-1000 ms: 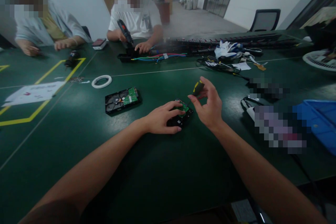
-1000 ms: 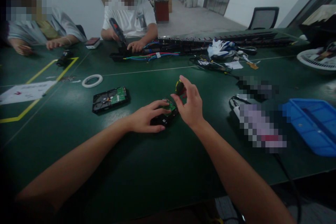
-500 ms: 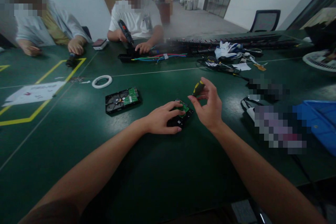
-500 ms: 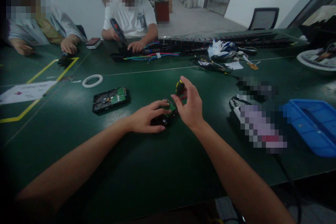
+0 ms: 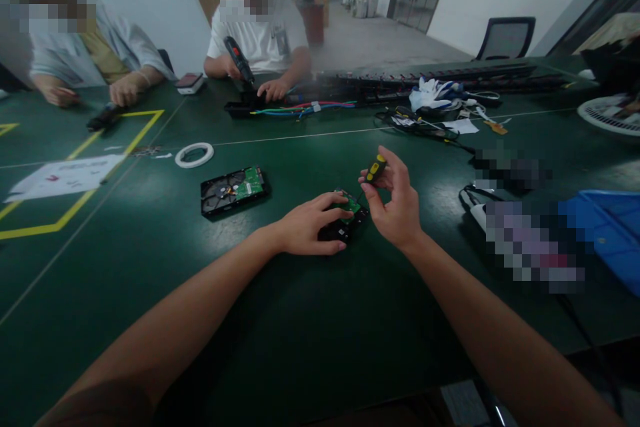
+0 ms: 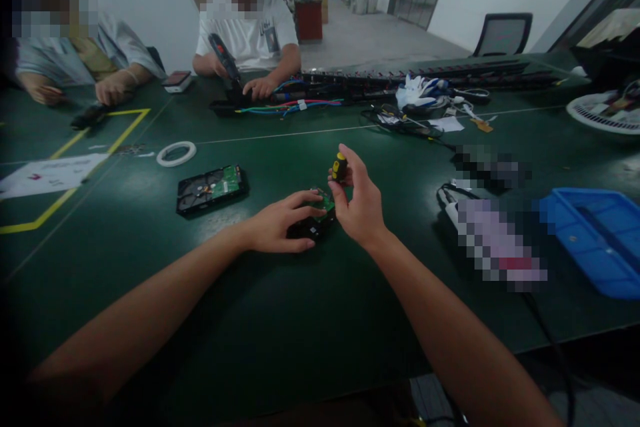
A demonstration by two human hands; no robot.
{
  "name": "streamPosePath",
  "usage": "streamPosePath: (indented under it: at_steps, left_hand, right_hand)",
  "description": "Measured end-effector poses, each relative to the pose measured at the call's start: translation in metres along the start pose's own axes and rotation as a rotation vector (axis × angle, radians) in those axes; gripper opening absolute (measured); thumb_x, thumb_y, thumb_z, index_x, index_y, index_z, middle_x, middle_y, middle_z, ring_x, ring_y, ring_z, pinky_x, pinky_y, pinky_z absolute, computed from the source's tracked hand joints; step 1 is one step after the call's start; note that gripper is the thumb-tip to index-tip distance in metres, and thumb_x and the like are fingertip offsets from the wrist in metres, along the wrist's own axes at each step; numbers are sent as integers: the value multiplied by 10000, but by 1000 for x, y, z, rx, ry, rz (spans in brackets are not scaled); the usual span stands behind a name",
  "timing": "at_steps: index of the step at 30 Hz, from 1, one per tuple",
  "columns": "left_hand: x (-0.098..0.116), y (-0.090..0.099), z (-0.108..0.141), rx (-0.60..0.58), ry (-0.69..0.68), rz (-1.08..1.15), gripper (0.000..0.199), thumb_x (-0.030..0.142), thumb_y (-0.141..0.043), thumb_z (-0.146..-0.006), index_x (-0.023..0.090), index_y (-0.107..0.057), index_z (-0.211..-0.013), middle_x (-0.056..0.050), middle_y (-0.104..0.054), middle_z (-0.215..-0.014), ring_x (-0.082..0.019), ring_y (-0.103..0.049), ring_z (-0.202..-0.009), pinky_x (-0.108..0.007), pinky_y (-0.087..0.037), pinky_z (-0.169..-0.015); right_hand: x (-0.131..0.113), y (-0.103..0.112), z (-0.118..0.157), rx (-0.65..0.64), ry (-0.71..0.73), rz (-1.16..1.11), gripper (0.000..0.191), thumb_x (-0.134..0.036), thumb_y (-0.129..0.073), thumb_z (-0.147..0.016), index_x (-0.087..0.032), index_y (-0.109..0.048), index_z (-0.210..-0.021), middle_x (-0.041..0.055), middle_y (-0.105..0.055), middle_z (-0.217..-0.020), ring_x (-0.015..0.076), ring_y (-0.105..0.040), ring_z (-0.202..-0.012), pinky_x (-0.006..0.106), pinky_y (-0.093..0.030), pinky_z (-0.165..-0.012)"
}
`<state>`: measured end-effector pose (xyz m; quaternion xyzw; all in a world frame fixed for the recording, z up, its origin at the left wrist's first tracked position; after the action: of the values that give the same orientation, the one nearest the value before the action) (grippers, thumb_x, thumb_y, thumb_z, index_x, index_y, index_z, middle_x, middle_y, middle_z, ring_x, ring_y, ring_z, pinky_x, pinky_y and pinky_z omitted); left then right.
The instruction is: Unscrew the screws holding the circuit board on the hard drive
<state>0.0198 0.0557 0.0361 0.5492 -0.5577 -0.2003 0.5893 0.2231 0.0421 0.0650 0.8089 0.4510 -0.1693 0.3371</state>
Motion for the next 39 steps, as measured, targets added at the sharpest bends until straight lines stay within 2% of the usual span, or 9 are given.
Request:
streamPosePath:
  at_steps: [4, 7, 14, 19, 21, 28, 30, 36, 39]
  left_hand:
    - [-1, 0, 0, 2, -1, -2, 653, 571, -759, -972, 248, -600, -1516, -176, -457, -1658, -422, -462, -1556, -635, -459, -1260]
    - [-1, -1, 0, -2, 5, -5, 660, 577, -757, -972, 249, -597, -1522, -171, -452, -1662, -422, -446, -1568, -627, -455, -1268]
    - [1, 0, 0, -6, -2, -15, 670, 576, -760, -971, 224, -594, -1516, -188, -459, -1649, -429, -464, -1553, -631, -457, -1260]
    - [1, 1, -1, 11, -12, -7, 663, 573, -754, -974, 218, -597, -1512, -195, -459, -1651, -431, -463, -1554, -634, -453, -1261]
    - [1, 1, -1, 12, -9, -7, 660, 576, -755, -972, 226, -599, -1510, -191, -460, -1651, -428, -463, -1555, -633, -454, -1261]
    - [-1, 0, 0, 1, 5, 1, 656, 572, -768, -964, 256, -603, -1515, -172, -463, -1654, -424, -459, -1562, -626, -457, -1263]
    - [-2, 0, 0, 1, 8, 4, 662, 576, -770, -961, 260, -600, -1518, -172, -461, -1658, -430, -459, -1560, -642, -460, -1254]
    - [-1, 0, 0, -5, 2, 1, 662, 573, -754, -974, 232, -597, -1519, -189, -453, -1660, -428, -459, -1560, -637, -458, -1255]
    - [-1, 0, 0, 2, -1, 6, 665, 568, -766, -962, 244, -598, -1518, -182, -457, -1659, -428, -465, -1556, -645, -461, -1250]
  right_hand:
    - [2, 4, 0, 81, -4, 103, 706, -320, -736, -990, -385, -405, -1610, 62, -700, -1389, 255, -775, -982, 484, -717, -859]
    - [0, 6, 0, 90, 18, 151, 715, -336, -775, -968, -383, -420, -1587, 64, -690, -1411, 240, -755, -938, 472, -711, -822]
    - [-1, 10, -2, 113, 37, 183, 669, -327, -740, -991, -382, -445, -1589, 69, -692, -1299, 251, -713, -931, 496, -699, -836]
    - [2, 8, -2, 60, 48, 143, 726, -267, -647, -1028, -398, -347, -1675, 100, -617, -1535, 278, -745, -1049, 508, -703, -876]
    - [2, 7, -2, 48, 60, 136, 723, -260, -629, -1035, -409, -340, -1681, 96, -608, -1552, 285, -747, -1073, 510, -704, -881]
    - [0, 11, -3, 108, 58, 178, 671, -346, -775, -968, -397, -460, -1558, 58, -687, -1278, 250, -710, -902, 489, -696, -805]
    - [1, 11, -3, 106, 41, 177, 661, -345, -775, -966, -393, -463, -1546, 53, -684, -1262, 247, -712, -895, 487, -698, -809]
    - [0, 7, -3, 27, 31, 87, 687, -249, -634, -1028, -389, -367, -1645, 85, -623, -1524, 256, -770, -1042, 494, -702, -918]
    - [0, 4, -2, -12, 27, 60, 711, -227, -578, -1048, -389, -310, -1686, 96, -604, -1567, 264, -776, -1097, 506, -694, -958]
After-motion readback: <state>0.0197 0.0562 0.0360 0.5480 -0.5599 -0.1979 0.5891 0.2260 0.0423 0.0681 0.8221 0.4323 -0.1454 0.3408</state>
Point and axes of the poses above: each hand's wrist, its own z-axis away from the middle knuckle, its own y-axis out of the back of the hand, x = y × z, the point moved 5 cm from there along -z, towards the middle knuckle
